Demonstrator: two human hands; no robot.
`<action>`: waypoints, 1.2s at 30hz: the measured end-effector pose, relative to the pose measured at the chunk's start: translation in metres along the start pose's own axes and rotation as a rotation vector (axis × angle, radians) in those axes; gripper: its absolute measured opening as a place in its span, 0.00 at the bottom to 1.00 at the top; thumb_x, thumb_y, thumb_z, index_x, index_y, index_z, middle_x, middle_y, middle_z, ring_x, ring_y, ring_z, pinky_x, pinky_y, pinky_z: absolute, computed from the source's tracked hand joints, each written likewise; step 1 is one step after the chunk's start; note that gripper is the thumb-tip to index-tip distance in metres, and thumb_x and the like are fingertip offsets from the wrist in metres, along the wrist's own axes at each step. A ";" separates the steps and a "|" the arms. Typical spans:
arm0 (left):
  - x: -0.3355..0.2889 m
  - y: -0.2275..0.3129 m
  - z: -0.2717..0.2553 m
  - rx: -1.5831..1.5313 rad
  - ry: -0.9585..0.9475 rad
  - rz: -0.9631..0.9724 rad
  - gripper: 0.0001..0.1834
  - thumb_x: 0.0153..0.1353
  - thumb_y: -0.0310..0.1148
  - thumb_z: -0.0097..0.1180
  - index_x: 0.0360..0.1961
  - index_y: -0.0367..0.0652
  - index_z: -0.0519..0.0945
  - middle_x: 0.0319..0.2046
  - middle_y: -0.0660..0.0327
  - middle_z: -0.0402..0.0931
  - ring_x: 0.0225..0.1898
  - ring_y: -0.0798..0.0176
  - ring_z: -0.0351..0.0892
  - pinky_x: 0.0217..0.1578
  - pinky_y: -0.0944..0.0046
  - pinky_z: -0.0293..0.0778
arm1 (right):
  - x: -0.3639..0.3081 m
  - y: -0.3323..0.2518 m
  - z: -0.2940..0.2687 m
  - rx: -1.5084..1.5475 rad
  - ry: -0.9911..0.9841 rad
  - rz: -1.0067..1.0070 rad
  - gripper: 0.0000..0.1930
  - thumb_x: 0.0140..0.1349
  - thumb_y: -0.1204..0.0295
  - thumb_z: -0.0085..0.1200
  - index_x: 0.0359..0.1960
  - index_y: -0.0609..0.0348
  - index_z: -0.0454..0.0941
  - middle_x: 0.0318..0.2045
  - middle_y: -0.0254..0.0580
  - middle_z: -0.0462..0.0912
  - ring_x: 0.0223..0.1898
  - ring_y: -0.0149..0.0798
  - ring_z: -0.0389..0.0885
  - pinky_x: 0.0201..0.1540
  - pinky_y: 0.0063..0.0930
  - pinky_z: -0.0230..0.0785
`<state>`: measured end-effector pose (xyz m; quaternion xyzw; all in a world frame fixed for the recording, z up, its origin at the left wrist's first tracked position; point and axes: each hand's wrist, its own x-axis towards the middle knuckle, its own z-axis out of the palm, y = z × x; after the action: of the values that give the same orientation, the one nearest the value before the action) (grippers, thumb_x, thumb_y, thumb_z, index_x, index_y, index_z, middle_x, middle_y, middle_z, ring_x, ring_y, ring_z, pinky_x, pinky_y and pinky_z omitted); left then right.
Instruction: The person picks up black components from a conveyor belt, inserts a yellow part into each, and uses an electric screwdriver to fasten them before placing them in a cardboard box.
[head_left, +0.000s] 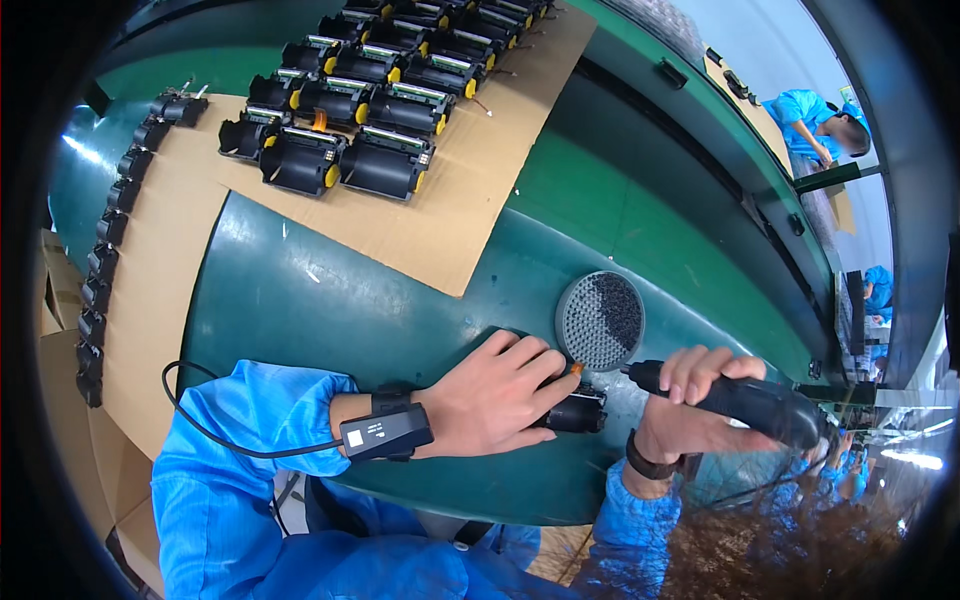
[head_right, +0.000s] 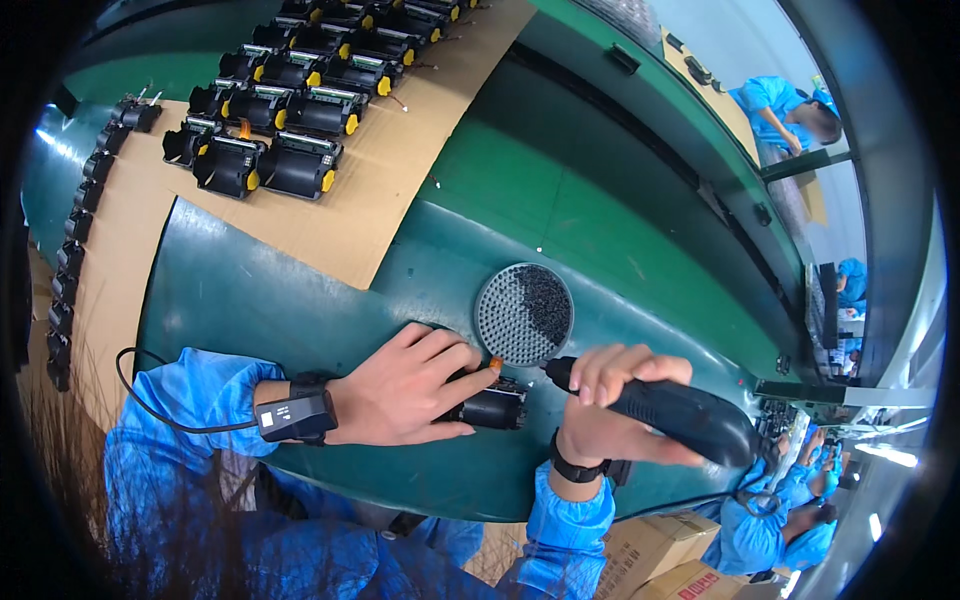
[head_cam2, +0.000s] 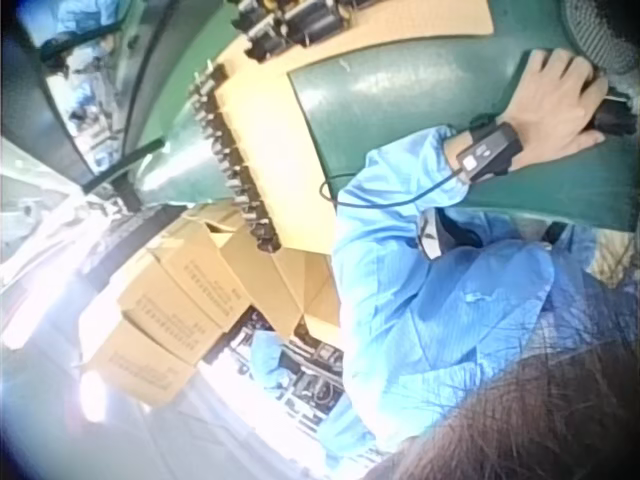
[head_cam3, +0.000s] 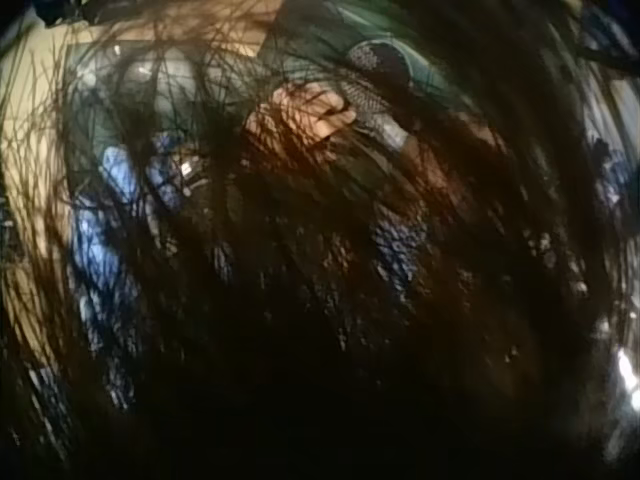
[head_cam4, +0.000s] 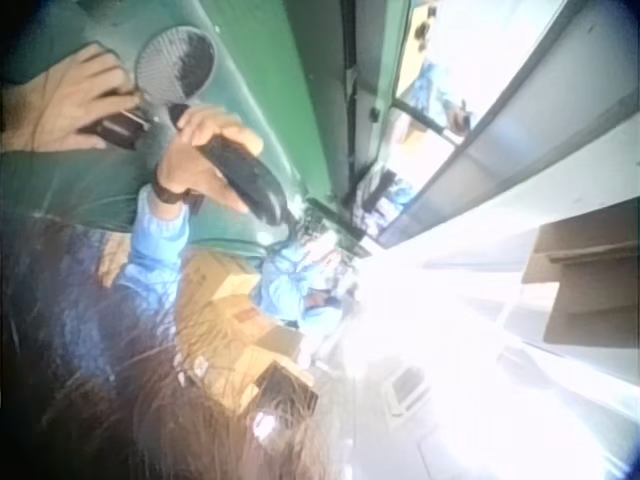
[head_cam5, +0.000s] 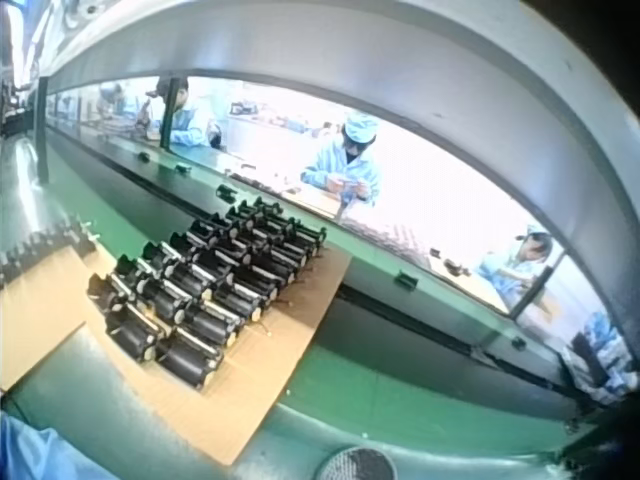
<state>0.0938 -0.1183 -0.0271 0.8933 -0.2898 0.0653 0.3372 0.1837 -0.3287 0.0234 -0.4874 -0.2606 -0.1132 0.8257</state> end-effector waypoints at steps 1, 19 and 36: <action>0.000 0.000 0.000 0.000 -0.009 -0.003 0.37 0.59 0.51 0.69 0.65 0.42 0.76 0.52 0.59 0.72 0.57 0.56 0.71 0.57 0.53 0.67 | -0.001 0.004 -0.004 0.000 -0.002 0.002 0.47 0.61 0.17 0.32 0.43 0.57 0.68 0.18 0.35 0.69 0.15 0.32 0.66 0.17 0.28 0.63; 0.000 -0.001 0.002 0.012 -0.026 -0.011 0.37 0.59 0.52 0.69 0.64 0.42 0.77 0.53 0.60 0.72 0.59 0.57 0.70 0.58 0.53 0.67 | 0.001 0.020 -0.010 -0.065 0.057 0.038 0.49 0.59 0.15 0.28 0.41 0.56 0.67 0.17 0.34 0.68 0.14 0.32 0.66 0.17 0.28 0.64; 0.000 -0.001 0.003 0.018 0.007 -0.002 0.37 0.57 0.51 0.71 0.63 0.42 0.77 0.51 0.60 0.73 0.57 0.56 0.71 0.59 0.52 0.67 | 0.000 0.024 -0.014 -0.060 -0.015 0.049 0.49 0.56 0.14 0.27 0.39 0.55 0.66 0.17 0.34 0.67 0.14 0.32 0.66 0.17 0.27 0.64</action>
<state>0.0946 -0.1198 -0.0302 0.8964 -0.2869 0.0708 0.3305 0.1986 -0.3291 -0.0004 -0.5189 -0.2511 -0.0970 0.8114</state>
